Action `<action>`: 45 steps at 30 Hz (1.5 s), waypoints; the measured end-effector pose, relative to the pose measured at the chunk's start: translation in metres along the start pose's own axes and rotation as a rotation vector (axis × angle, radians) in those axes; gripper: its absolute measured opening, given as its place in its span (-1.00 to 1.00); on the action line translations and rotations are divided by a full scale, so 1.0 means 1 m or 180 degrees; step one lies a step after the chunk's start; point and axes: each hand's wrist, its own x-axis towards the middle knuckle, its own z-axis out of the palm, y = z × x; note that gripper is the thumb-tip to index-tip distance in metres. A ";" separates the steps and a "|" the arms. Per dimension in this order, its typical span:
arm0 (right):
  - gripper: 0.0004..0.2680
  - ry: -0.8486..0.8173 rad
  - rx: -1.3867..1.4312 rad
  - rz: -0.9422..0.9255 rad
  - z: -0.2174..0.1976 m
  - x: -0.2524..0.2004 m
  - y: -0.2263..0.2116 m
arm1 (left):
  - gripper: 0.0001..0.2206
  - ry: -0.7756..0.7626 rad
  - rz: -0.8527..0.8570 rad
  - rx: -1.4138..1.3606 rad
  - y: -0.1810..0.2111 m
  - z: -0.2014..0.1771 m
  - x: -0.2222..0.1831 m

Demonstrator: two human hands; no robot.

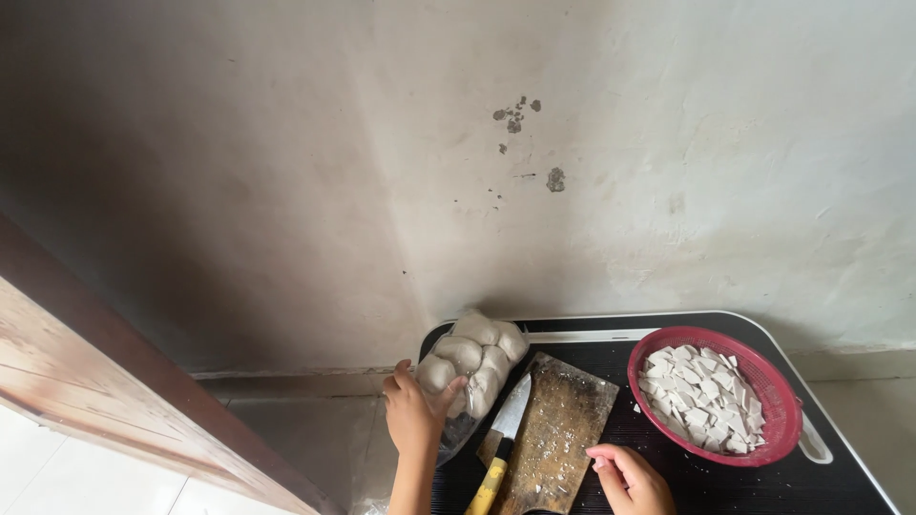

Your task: A person is using a knife to cut small pieces of dough into slices and placing them into a bowl.

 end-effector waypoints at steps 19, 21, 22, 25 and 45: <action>-0.84 0.0016 0.0192 -0.0353 0.004 0.002 0.012 | -0.37 -0.0627 0.0332 -0.0968 -0.003 -0.038 -0.026; -0.84 -0.0043 0.0123 -0.0291 0.003 0.002 0.011 | 0.00 -0.0626 0.0007 -0.0637 0.003 -0.031 -0.023; -0.84 -0.0046 0.0118 -0.0296 0.002 0.001 0.008 | 0.00 -0.0625 0.0002 -0.0640 0.003 -0.028 -0.022; -0.85 0.0034 0.0130 -0.0254 0.001 -0.001 0.004 | -0.21 -0.0503 -0.0218 -0.0566 0.003 -0.020 -0.021; -0.85 0.0012 0.0185 0.0034 -0.001 -0.003 -0.002 | -0.41 -0.0048 -0.0607 -0.1881 -0.014 -0.067 -0.079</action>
